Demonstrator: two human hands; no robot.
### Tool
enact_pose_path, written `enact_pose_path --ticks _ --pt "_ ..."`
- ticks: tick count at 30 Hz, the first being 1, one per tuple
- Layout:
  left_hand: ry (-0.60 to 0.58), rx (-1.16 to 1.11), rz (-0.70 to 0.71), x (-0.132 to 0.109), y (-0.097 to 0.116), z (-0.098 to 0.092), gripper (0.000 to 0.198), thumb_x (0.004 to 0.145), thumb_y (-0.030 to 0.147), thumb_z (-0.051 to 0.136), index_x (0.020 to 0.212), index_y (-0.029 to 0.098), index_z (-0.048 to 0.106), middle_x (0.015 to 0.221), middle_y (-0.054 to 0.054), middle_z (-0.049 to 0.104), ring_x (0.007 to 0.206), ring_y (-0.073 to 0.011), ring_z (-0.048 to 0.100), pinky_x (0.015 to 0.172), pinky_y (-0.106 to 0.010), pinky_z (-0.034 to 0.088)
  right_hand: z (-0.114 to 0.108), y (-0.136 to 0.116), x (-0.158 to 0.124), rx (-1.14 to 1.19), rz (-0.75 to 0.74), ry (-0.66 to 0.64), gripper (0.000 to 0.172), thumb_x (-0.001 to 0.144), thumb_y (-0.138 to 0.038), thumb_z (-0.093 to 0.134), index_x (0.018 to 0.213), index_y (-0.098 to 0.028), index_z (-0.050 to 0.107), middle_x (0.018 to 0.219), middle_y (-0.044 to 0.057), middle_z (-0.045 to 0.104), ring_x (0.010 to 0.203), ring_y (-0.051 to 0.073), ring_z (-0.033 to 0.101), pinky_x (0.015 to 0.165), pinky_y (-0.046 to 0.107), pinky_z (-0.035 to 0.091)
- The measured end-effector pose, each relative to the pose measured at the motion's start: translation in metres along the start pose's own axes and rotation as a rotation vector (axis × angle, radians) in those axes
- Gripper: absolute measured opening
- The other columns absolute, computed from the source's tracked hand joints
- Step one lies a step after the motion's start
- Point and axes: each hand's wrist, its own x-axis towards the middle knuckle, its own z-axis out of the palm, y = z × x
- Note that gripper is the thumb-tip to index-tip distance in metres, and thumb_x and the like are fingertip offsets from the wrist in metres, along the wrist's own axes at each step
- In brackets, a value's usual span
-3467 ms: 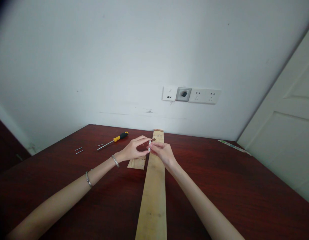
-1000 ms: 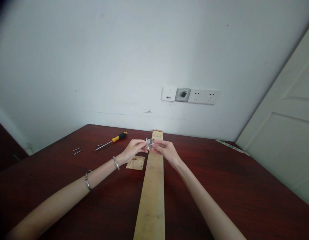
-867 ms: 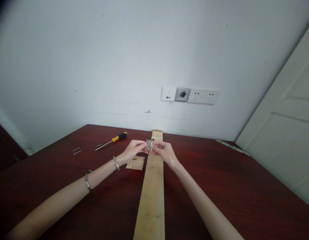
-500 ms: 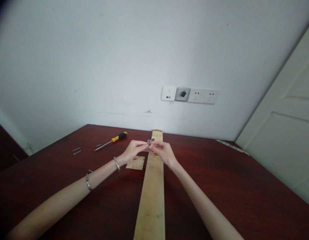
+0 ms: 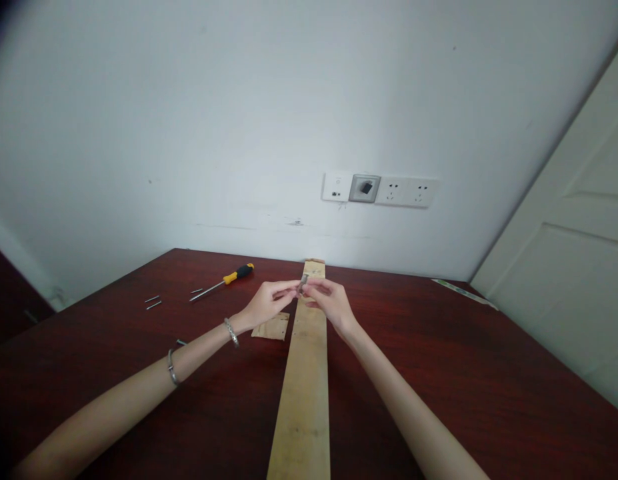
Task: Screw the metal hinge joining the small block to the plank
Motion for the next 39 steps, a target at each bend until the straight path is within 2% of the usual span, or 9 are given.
enact_pose_path --ticks 5,12,18,23,27,31,34,37,39 --pt "0.023 0.075 0.045 -0.001 0.002 0.002 0.036 0.084 0.025 0.059 0.117 0.012 0.067 0.109 -0.011 0.07 0.096 -0.0226 0.068 0.088 -0.034 0.054 -0.001 0.002 0.001 0.047 0.028 -0.01 0.034 0.058 -0.039 0.082 0.081 -0.017 0.072 0.083 0.005 0.074 0.074 0.016 0.069 0.062 0.025 0.057" --pt "0.037 0.078 0.025 -0.001 0.002 0.002 0.032 0.084 0.025 0.058 0.113 0.014 0.069 0.107 -0.009 0.071 0.093 -0.0217 0.069 0.086 -0.033 0.054 0.001 -0.001 -0.001 0.029 0.036 0.007 0.034 0.057 -0.04 0.082 0.081 -0.017 0.073 0.083 0.006 0.075 0.074 0.018 0.07 0.06 0.026 0.057" --pt "0.047 -0.064 -0.053 0.003 0.0 0.002 0.027 0.078 0.024 0.065 0.102 0.012 0.072 0.105 -0.01 0.072 0.095 -0.0226 0.068 0.089 -0.035 0.053 0.0 0.002 0.001 0.012 0.024 -0.023 0.033 0.059 -0.039 0.081 0.083 -0.017 0.076 0.084 0.006 0.076 0.073 0.017 0.07 0.063 0.026 0.057" --pt "0.082 -0.129 -0.139 0.006 -0.001 -0.001 0.021 0.075 0.025 0.068 0.089 0.01 0.072 0.091 -0.01 0.074 0.08 -0.0211 0.07 0.08 -0.034 0.055 0.001 0.002 0.001 -0.019 0.003 -0.035 0.031 0.057 -0.043 0.08 0.073 -0.016 0.076 0.079 0.006 0.075 0.07 0.018 0.069 0.064 0.029 0.057" --pt "0.093 -0.167 -0.183 0.006 -0.001 -0.001 0.02 0.072 0.027 0.072 0.083 0.011 0.07 0.087 -0.009 0.073 0.076 -0.02 0.07 0.077 -0.032 0.054 0.001 0.002 0.002 -0.03 -0.003 -0.013 0.031 0.055 -0.041 0.081 0.072 -0.016 0.075 0.078 0.006 0.075 0.068 0.018 0.069 0.063 0.03 0.057" --pt "0.099 -0.209 -0.221 0.005 -0.003 0.001 0.019 0.069 0.027 0.075 0.079 0.012 0.069 0.082 -0.008 0.073 0.074 -0.0193 0.07 0.076 -0.031 0.054 0.0 0.004 0.002 -0.067 -0.031 0.016 0.034 0.057 -0.037 0.079 0.084 -0.017 0.072 0.075 0.004 0.075 0.068 0.018 0.069 0.06 0.029 0.057" --pt "0.106 -0.238 -0.249 0.005 -0.007 0.003 0.02 0.069 0.028 0.076 0.079 0.011 0.069 0.08 -0.007 0.073 0.072 -0.0193 0.07 0.074 -0.031 0.055 -0.001 0.007 0.003 -0.154 -0.136 0.042 0.043 0.063 -0.035 0.076 0.101 -0.016 0.069 0.073 0.004 0.074 0.067 0.017 0.069 0.062 0.03 0.057" --pt "0.121 -0.22 -0.243 0.006 -0.011 0.003 0.02 0.07 0.028 0.076 0.079 0.011 0.069 0.081 -0.008 0.073 0.074 -0.0197 0.07 0.074 -0.031 0.055 -0.002 0.012 0.004 -0.235 -0.245 0.077 0.045 0.067 -0.034 0.073 0.107 -0.016 0.066 0.082 0.006 0.074 0.073 0.019 0.07 0.07 0.034 0.058" --pt "0.145 -0.168 -0.232 0.005 -0.012 0.004 0.017 0.071 0.027 0.074 0.079 0.012 0.07 0.081 -0.008 0.073 0.074 -0.0203 0.07 0.074 -0.031 0.055 -0.003 0.015 0.004 -0.265 -0.261 0.099 0.043 0.068 -0.034 0.073 0.106 -0.016 0.067 0.09 0.009 0.075 0.08 0.021 0.071 0.075 0.037 0.059"
